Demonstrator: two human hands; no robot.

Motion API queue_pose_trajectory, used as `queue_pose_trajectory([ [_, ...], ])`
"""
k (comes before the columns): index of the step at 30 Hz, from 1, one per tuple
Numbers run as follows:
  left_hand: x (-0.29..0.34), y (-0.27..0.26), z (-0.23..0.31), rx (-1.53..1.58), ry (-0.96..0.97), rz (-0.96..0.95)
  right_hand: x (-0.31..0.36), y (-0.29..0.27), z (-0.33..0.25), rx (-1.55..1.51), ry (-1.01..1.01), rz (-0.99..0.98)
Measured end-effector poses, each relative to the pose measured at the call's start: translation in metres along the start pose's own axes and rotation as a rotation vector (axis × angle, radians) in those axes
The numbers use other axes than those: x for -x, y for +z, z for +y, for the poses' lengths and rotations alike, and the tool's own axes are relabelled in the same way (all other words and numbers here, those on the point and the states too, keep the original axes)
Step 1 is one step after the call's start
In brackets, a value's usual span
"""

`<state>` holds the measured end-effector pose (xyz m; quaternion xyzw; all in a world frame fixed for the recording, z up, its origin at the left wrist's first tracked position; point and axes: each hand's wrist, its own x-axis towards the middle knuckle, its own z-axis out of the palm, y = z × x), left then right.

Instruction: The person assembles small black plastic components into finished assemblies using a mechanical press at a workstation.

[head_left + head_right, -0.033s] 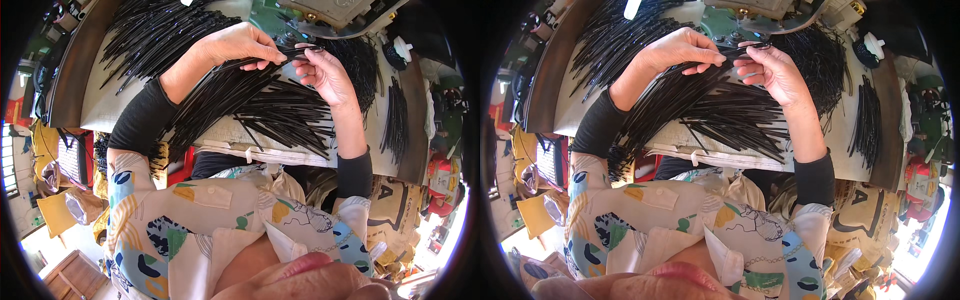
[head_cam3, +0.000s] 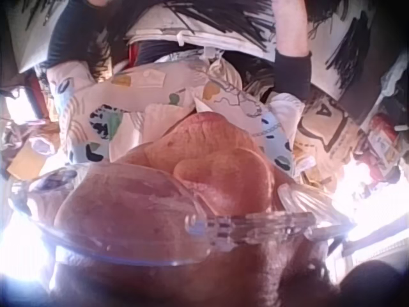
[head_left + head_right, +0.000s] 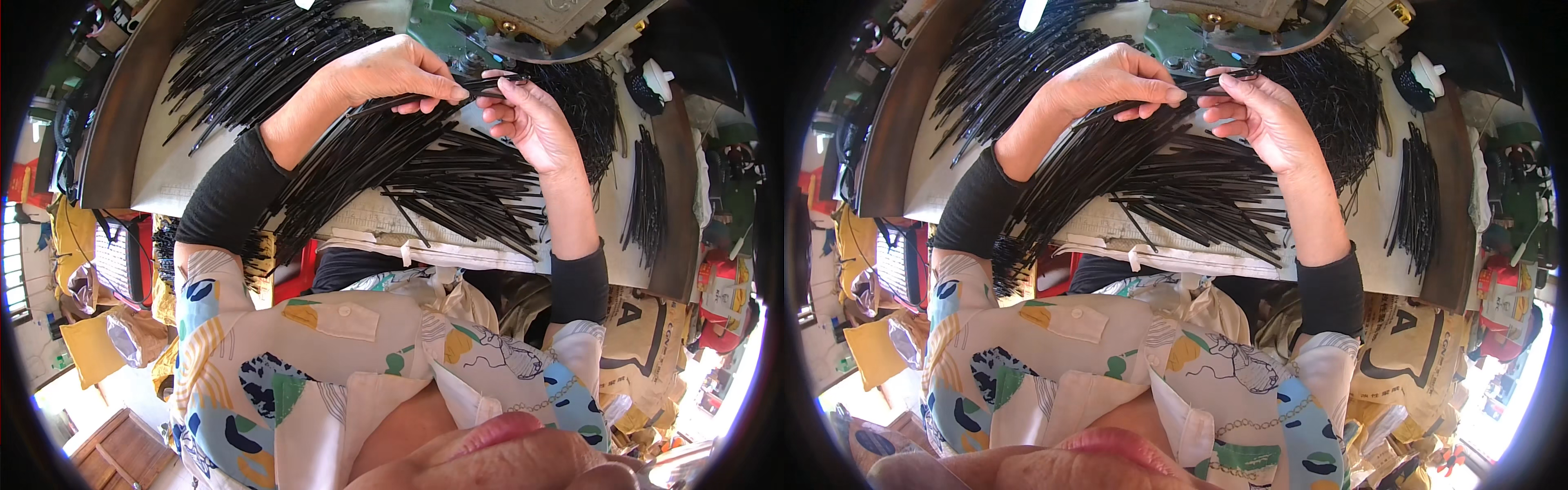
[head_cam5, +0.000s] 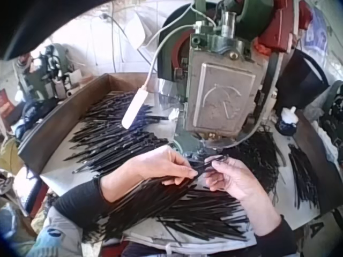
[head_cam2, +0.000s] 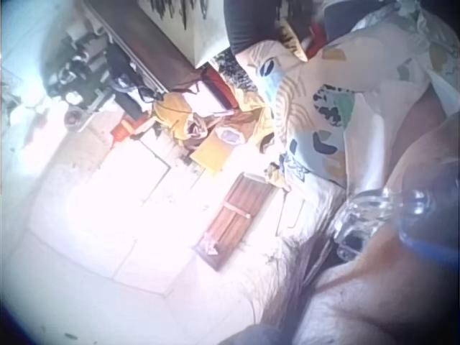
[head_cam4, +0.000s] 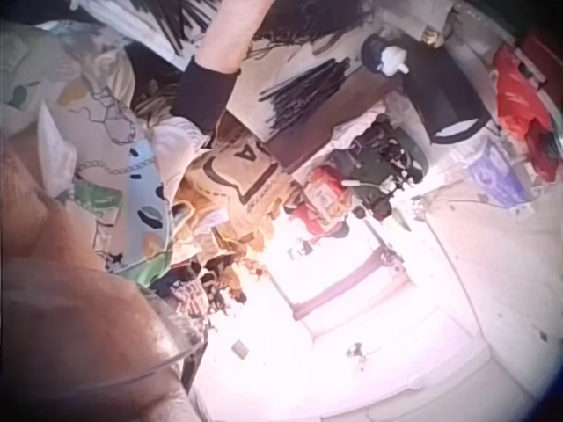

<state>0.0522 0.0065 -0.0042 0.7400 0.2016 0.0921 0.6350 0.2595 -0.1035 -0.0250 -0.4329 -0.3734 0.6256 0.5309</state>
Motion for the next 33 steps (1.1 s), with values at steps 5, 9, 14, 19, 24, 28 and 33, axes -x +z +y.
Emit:
queue_pose_trajectory([
  [5, 0.001, -0.003, 0.006, -0.38, 0.025, 0.121, -0.002, -0.001, 0.001, -0.042, -0.063, 0.014],
  [9, 0.0, -0.016, -0.003, -0.308, 0.021, 0.209, -0.006, -0.01, -0.001, -0.028, -0.145, 0.143],
  [14, -0.008, -0.017, -0.008, -0.046, 0.075, 0.27, -0.008, -0.006, -0.003, -0.058, -0.232, 0.231],
  [19, -0.012, -0.016, -0.015, 0.013, 0.051, 0.265, -0.009, -0.01, -0.001, -0.031, -0.242, 0.245],
  [24, -0.01, -0.017, -0.008, -0.009, 0.002, 0.268, -0.012, -0.015, -0.002, -0.079, -0.199, 0.212],
  [28, -0.013, -0.017, -0.011, -0.026, 0.005, 0.302, -0.013, -0.018, -0.003, -0.114, -0.174, 0.184],
  [33, -0.012, -0.019, 0.001, 0.064, 0.027, 0.291, -0.012, -0.023, -0.001, -0.14, -0.203, 0.203],
])
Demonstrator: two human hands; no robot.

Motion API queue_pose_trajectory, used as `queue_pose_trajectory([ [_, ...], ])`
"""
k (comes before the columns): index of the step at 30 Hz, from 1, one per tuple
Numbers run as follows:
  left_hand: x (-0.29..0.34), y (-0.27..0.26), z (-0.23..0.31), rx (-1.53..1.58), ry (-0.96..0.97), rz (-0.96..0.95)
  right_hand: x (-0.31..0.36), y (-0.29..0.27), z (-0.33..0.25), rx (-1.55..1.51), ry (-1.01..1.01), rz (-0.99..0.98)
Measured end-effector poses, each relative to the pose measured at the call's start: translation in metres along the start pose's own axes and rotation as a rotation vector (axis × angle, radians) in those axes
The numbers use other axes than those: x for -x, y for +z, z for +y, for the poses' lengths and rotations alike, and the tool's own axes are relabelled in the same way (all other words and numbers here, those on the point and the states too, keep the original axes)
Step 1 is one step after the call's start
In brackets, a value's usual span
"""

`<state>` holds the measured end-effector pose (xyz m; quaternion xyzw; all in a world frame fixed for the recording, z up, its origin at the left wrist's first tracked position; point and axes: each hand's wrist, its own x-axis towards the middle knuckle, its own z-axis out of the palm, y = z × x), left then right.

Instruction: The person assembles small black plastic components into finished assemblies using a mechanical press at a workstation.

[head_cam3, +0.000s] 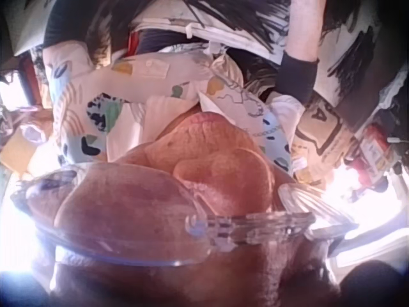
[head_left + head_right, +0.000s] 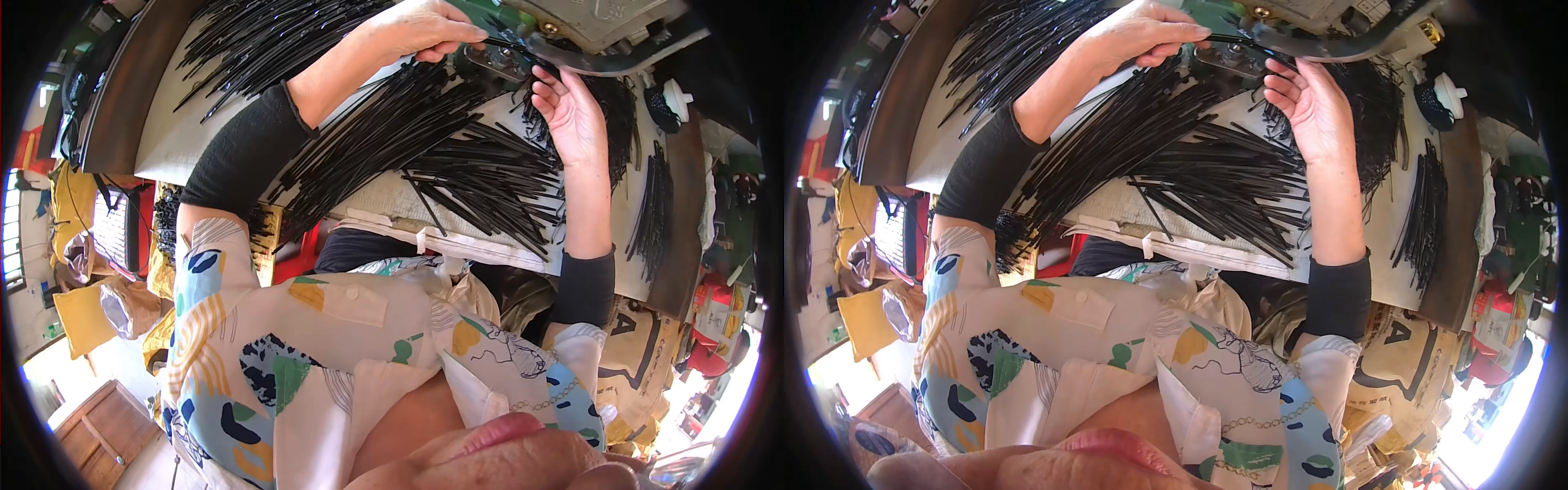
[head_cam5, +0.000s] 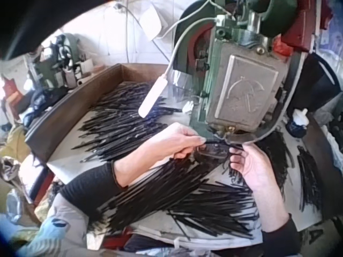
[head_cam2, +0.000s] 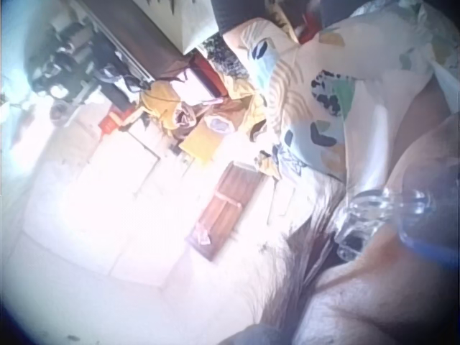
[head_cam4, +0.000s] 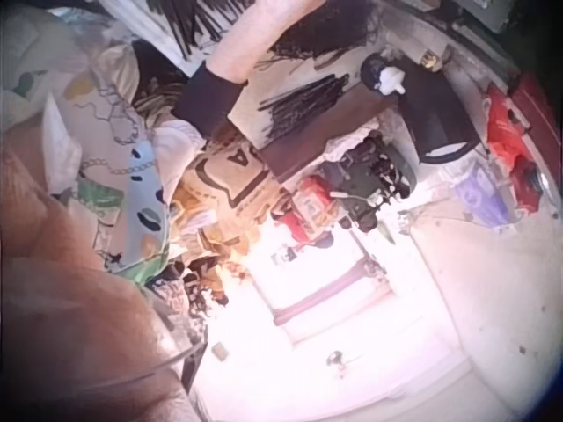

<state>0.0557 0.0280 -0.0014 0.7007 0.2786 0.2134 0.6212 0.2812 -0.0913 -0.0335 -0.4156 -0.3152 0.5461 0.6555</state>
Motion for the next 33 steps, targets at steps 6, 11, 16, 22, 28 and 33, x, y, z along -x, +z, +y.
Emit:
queue_pose_trajectory([
  [6, 0.006, -0.012, 0.007, -0.098, 0.074, -0.251, 0.005, 0.009, -0.003, 0.516, -0.34, 0.121],
  [11, 0.014, 0.006, -0.003, -0.199, -0.016, -0.295, 0.032, 0.057, -0.001, 1.219, -0.512, -0.221],
  [16, 0.024, -0.01, 0.017, -0.296, -0.026, -0.18, 0.037, 0.057, -0.006, 1.405, -0.549, -0.187],
  [22, 0.024, -0.027, -0.023, -0.954, 0.298, 0.017, 0.037, 0.05, -0.004, 1.362, -0.406, -0.125],
  [28, 0.023, -0.02, -0.013, -0.985, 0.104, 0.017, 0.037, 0.052, -0.003, 0.984, -0.013, -0.198],
  [33, 0.017, -0.02, -0.013, -0.621, -0.015, -0.087, 0.037, 0.047, 0.002, 0.883, 0.054, -0.275],
])
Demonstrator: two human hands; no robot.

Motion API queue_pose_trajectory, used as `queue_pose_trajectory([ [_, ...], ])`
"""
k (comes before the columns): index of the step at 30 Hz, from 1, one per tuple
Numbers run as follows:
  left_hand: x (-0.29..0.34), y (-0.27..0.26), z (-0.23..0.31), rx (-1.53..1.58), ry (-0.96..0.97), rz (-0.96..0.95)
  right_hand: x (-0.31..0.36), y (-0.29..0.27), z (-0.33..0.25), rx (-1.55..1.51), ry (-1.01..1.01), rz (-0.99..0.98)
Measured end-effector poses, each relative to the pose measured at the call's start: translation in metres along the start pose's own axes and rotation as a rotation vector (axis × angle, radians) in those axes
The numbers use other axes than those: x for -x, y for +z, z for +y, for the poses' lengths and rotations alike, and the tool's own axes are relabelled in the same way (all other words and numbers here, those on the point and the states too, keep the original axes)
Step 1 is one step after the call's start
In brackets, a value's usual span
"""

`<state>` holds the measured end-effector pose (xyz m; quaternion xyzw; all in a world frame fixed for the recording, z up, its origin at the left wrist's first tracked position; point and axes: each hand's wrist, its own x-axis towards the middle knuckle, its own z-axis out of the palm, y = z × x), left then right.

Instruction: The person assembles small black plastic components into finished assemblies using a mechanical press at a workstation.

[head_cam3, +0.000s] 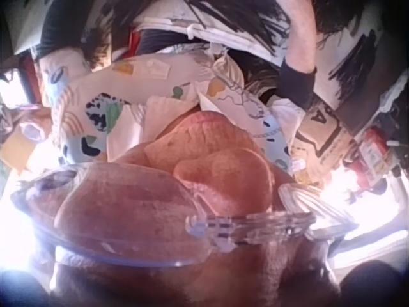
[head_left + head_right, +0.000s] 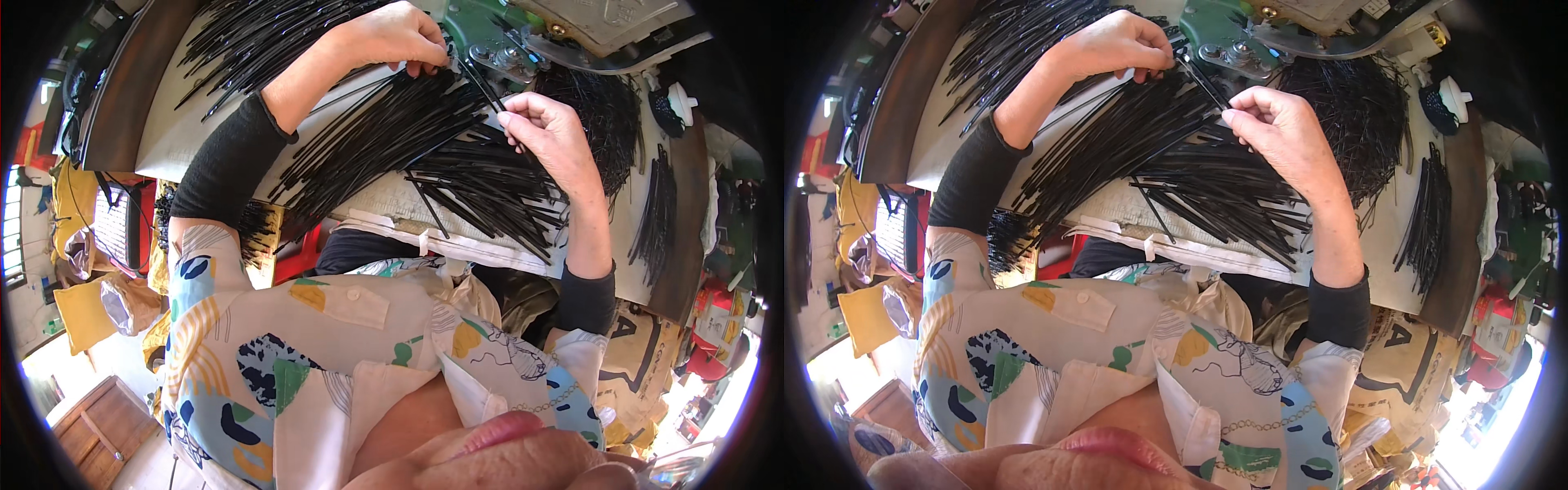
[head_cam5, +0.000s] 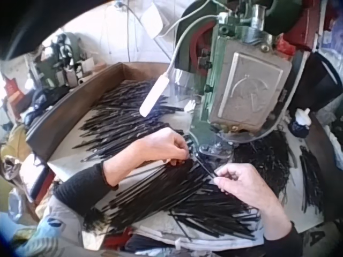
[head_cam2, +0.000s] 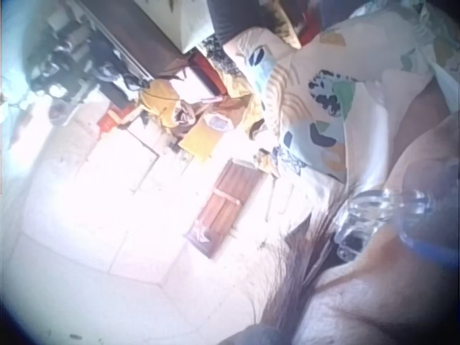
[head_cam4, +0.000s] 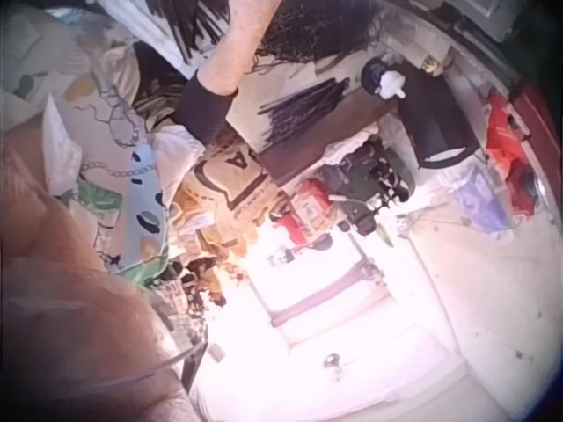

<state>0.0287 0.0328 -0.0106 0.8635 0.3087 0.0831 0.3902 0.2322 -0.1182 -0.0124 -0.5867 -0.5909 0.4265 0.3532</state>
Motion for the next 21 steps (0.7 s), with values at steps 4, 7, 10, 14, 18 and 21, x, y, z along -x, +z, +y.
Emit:
queue_pose_trajectory([
  [4, -0.011, 0.01, -0.006, 0.263, -0.001, 0.076, 0.0, 0.006, -0.008, -0.021, 0.049, 0.005],
  [7, -0.015, 0.014, -0.007, 0.348, 0.04, 0.133, 0.001, 0.005, -0.007, -0.067, 0.129, -0.038],
  [10, -0.015, 0.015, 0.001, 0.423, 0.069, 0.137, 0.002, 0.005, -0.008, -0.118, 0.126, -0.036],
  [14, -0.016, 0.018, 0.007, 0.493, 0.095, 0.161, 0.0, 0.005, -0.004, -0.231, 0.109, -0.012],
  [18, -0.017, 0.022, 0.015, 0.546, 0.1, 0.142, -0.001, 0.005, -0.003, -0.265, 0.112, 0.011],
  [21, -0.016, 0.024, 0.02, 0.574, 0.113, 0.097, -0.001, 0.004, -0.001, -0.287, 0.113, 0.017],
])
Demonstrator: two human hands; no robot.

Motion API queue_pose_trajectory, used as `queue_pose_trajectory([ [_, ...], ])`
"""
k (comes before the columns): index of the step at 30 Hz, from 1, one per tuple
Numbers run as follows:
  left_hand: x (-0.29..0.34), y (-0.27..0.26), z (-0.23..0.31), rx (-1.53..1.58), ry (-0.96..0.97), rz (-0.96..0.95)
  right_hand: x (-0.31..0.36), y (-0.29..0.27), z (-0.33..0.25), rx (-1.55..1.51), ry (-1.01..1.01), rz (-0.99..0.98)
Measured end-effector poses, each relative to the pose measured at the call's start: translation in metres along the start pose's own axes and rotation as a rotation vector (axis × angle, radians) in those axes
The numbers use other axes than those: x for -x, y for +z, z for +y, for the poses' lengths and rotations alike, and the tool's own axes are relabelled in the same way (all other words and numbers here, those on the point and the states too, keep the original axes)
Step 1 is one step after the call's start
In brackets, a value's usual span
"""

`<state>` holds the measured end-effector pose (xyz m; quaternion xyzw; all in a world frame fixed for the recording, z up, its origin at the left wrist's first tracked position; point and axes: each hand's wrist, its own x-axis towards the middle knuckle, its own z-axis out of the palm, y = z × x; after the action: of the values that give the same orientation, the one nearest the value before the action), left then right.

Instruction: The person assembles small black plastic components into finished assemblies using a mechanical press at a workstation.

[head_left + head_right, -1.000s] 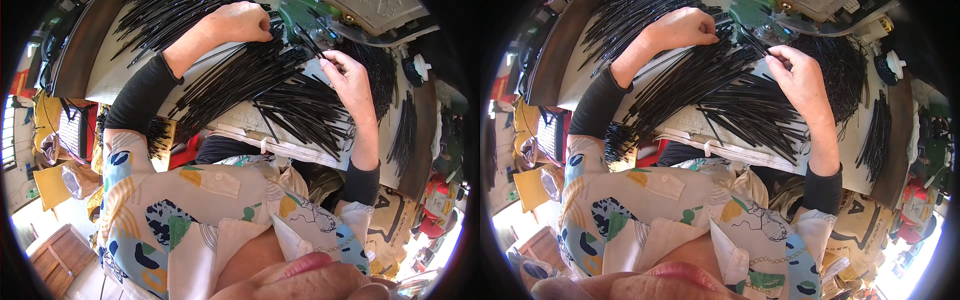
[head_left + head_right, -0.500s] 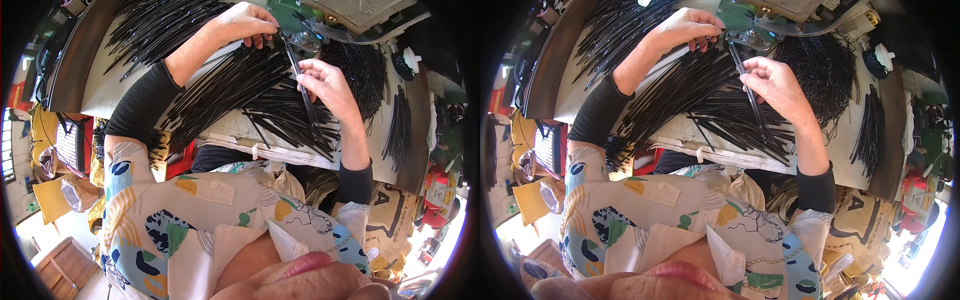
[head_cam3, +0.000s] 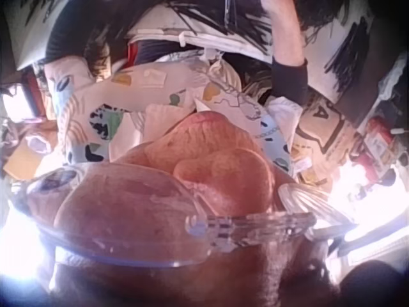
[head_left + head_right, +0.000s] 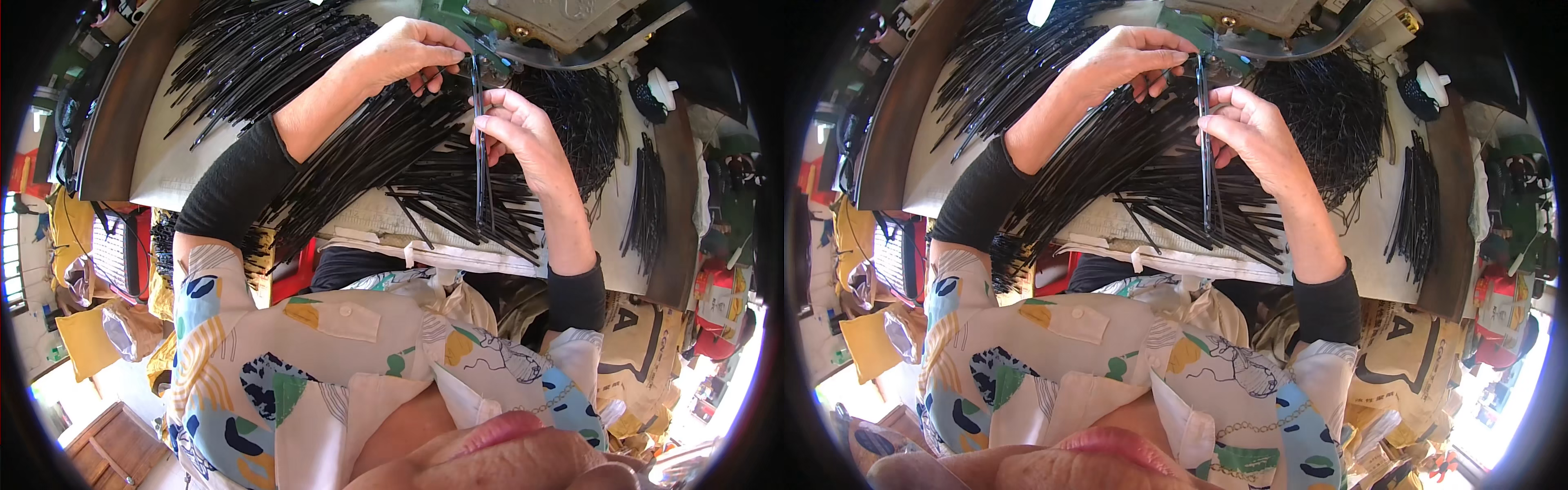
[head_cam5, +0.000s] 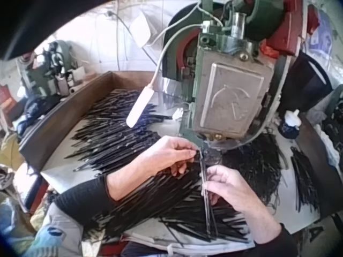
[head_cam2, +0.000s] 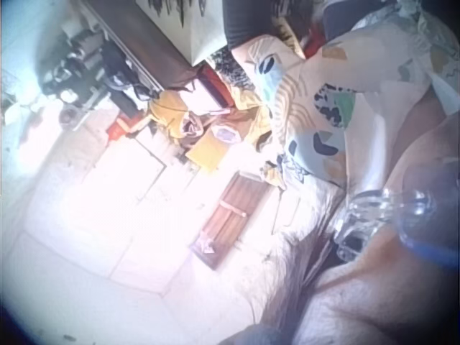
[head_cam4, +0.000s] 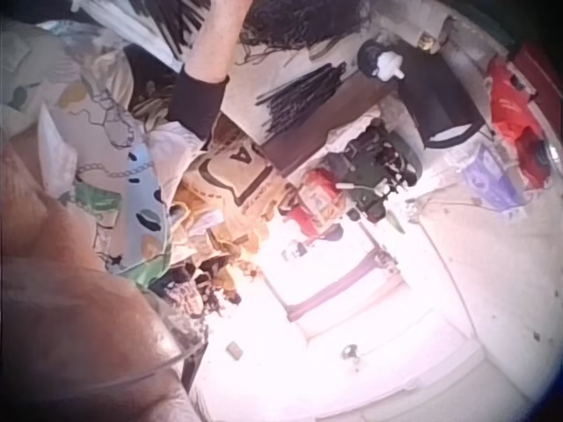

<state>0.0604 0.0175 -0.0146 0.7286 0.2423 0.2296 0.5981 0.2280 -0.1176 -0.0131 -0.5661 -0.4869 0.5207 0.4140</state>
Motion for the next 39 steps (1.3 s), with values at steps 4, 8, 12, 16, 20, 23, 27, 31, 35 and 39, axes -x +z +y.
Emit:
queue_pose_trajectory([
  [4, 0.001, 0.005, 0.001, 0.018, 0.013, 0.02, 0.0, -0.001, 0.0, -0.018, -0.014, -0.003],
  [8, -0.001, 0.007, 0.001, 0.035, 0.028, 0.035, 0.001, 0.001, 0.0, -0.052, -0.006, 0.002],
  [12, -0.006, 0.007, -0.001, 0.009, 0.096, 0.028, 0.002, -0.004, 0.0, -0.107, -0.011, -0.005],
  [16, -0.009, 0.011, 0.0, -0.006, 0.113, 0.041, 0.002, -0.006, 0.001, -0.116, -0.011, 0.023],
  [20, -0.012, 0.012, -0.002, -0.039, 0.129, 0.031, 0.001, -0.008, 0.003, -0.123, -0.012, 0.034],
  [23, -0.013, 0.011, -0.001, -0.073, 0.128, 0.031, 0.001, -0.008, 0.001, -0.123, -0.002, 0.025],
  [27, -0.011, 0.011, 0.001, -0.068, 0.124, 0.043, 0.002, -0.009, 0.001, -0.138, 0.007, 0.026],
  [31, -0.012, 0.011, 0.0, -0.075, 0.135, 0.041, 0.0, -0.01, 0.002, -0.145, 0.008, 0.02],
  [35, -0.013, 0.012, -0.001, -0.076, 0.116, 0.037, 0.0, -0.01, 0.003, -0.141, 0.015, 0.021],
  [39, -0.011, 0.014, 0.003, -0.025, 0.055, 0.054, 0.001, -0.012, 0.004, -0.147, 0.014, 0.02],
])
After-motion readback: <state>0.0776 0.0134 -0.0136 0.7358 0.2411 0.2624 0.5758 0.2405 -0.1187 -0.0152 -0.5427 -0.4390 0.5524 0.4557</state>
